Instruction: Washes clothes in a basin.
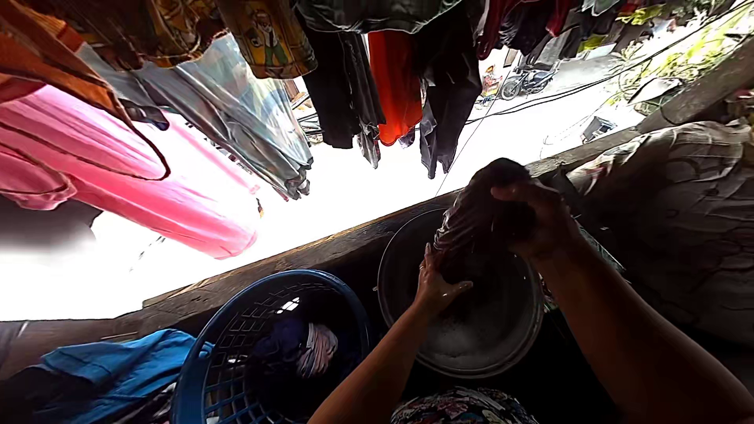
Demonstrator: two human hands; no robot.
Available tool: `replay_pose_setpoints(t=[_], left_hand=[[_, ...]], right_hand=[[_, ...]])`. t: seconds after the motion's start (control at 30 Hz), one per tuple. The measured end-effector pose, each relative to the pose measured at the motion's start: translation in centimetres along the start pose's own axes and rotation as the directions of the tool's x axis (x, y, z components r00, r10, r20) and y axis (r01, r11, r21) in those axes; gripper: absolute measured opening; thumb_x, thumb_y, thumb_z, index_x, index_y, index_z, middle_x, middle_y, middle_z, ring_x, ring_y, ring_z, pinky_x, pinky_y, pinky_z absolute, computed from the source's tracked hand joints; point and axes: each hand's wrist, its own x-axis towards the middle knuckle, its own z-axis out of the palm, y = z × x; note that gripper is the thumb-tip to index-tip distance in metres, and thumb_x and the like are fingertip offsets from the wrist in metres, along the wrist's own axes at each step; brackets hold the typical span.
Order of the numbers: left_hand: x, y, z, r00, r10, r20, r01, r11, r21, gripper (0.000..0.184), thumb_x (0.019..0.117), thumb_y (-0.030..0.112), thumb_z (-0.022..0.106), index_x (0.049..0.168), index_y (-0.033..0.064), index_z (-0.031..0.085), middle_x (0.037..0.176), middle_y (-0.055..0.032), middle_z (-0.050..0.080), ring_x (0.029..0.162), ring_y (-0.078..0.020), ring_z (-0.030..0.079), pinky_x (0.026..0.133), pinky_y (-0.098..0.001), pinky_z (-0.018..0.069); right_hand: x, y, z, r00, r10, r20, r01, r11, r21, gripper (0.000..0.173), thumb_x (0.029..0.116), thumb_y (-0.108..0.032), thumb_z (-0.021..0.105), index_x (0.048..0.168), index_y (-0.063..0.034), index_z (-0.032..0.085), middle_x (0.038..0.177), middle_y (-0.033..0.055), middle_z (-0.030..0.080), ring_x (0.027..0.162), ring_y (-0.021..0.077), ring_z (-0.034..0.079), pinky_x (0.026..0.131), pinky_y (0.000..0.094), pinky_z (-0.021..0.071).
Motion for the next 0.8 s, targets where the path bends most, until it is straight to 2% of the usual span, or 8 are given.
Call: replay_pose_setpoints(t=[0.1, 0.27, 0.33, 0.43, 0.53, 0.63, 0.73, 0.8], left_hand=[[0.6, 2.0, 1.0, 0.992, 0.075, -0.098, -0.088, 0.986, -0.144, 0.07, 0.0879, 0.01, 0.08, 0.146, -0.0071, 0.044, 0.135, -0.0288, 0.058, 0.126, -0.0379, 0.057, 0.109, -0.0511, 0.044], [1.4, 3.9, -0.9, 0.983, -0.068, -0.17, -0.026, 0.867, -0.498, 0.033, 0.1009, 0.007, 0.06, 0.133, 0.0003, 0.056, 0.114, -0.016, 0.065, 0.097, -0.0221, 0.064, 0.081, -0.043, 0.0551], [0.9, 5.3, -1.8, 0.981, -0.056, -0.187, -0.053, 0.845, -0.533, 0.032, 0.1021, 0.005, 0.056, 0.134, 0.0029, 0.054, 0.111, -0.0131, 0.064, 0.092, -0.0185, 0.064, 0.077, -0.0393, 0.0564], [-1.0, 8.5, -1.6, 0.983, 0.06, -0.176, -0.151, 0.812, -0.564, 0.035, 0.1027, 0.0, 0.05, 0.137, 0.0038, 0.052, 0.116, -0.0094, 0.064, 0.101, -0.0138, 0.064, 0.085, -0.0348, 0.0562], [-3.0, 10.7, -0.5, 0.971, 0.214, -0.108, -0.234, 0.749, -0.62, 0.041, 0.1008, -0.004, 0.047, 0.139, 0.0099, 0.051, 0.116, -0.0066, 0.065, 0.097, -0.0143, 0.066, 0.08, -0.0375, 0.0593], [-4.1, 11.4, -0.3, 0.979, 0.203, -0.03, -0.16, 0.665, -0.729, 0.036, 0.1093, 0.01, 0.039, 0.143, 0.0195, 0.048, 0.119, -0.0001, 0.064, 0.099, -0.0123, 0.066, 0.084, -0.0365, 0.0588], [-4.1, 9.6, -1.5, 0.996, 0.077, 0.054, 0.0, 0.573, -0.82, 0.031, 0.1127, 0.023, 0.033, 0.141, 0.0234, 0.046, 0.12, 0.0012, 0.065, 0.103, -0.0138, 0.067, 0.087, -0.0355, 0.0586], [-4.2, 6.5, -2.9, 0.994, 0.002, 0.106, 0.08, 0.638, -0.766, 0.038, 0.111, 0.014, 0.032, 0.146, 0.0217, 0.042, 0.125, -0.0041, 0.063, 0.105, -0.0179, 0.067, 0.088, -0.039, 0.0586]], right_hand=[[-1.9, -2.2, 0.6, 0.995, -0.092, -0.029, 0.094, 0.993, 0.066, 0.02, 0.0892, -0.007, 0.047, 0.095, -0.0186, 0.062, 0.083, -0.0042, 0.072, 0.074, 0.0028, 0.07, 0.066, 0.0221, 0.0601], [-2.6, -1.4, -5.7, 0.934, -0.288, -0.212, 0.282, 0.958, -0.057, 0.02, 0.0883, -0.011, 0.053, 0.101, -0.023, 0.063, 0.091, -0.008, 0.073, 0.084, 0.0031, 0.07, 0.074, 0.0261, 0.0615], [-1.7, 1.8, -10.0, 0.913, -0.21, -0.351, 0.114, 0.955, -0.273, 0.015, 0.0933, -0.018, 0.057, 0.108, -0.0145, 0.061, 0.09, -0.0053, 0.071, 0.082, 0.0051, 0.07, 0.074, 0.0286, 0.0615], [-2.0, 9.1, -14.3, 0.905, 0.102, -0.414, -0.34, 0.758, -0.557, 0.055, 0.1037, -0.049, 0.055, 0.122, 0.0026, 0.064, 0.107, 0.0192, 0.068, 0.096, 0.0293, 0.066, 0.083, 0.0534, 0.0553], [-3.0, 14.2, -13.0, 0.8, 0.435, -0.413, -0.527, 0.839, -0.137, 0.047, 0.1125, -0.04, 0.031, 0.134, -0.0052, 0.055, 0.115, 0.0146, 0.063, 0.102, 0.0257, 0.062, 0.085, 0.0488, 0.0538], [-3.0, 15.8, -10.5, 0.805, 0.497, -0.324, -0.331, 0.829, 0.451, 0.064, 0.1046, -0.065, 0.021, 0.105, -0.0147, 0.061, 0.086, 0.0066, 0.068, 0.079, 0.0221, 0.069, 0.065, 0.0444, 0.0596], [-2.6, 16.4, -11.1, 0.905, 0.391, -0.169, -0.234, 0.788, 0.57, 0.079, 0.0905, -0.085, 0.028, 0.121, -0.0216, 0.064, 0.103, 0.0061, 0.073, 0.093, 0.0229, 0.071, 0.073, 0.0468, 0.0612], [-2.3, 16.5, -11.2, 0.951, 0.292, -0.101, -0.188, 0.806, 0.561, 0.074, 0.0876, -0.085, 0.04, 0.115, -0.0223, 0.069, 0.098, 0.0038, 0.075, 0.088, 0.0181, 0.073, 0.07, 0.0416, 0.0626]])
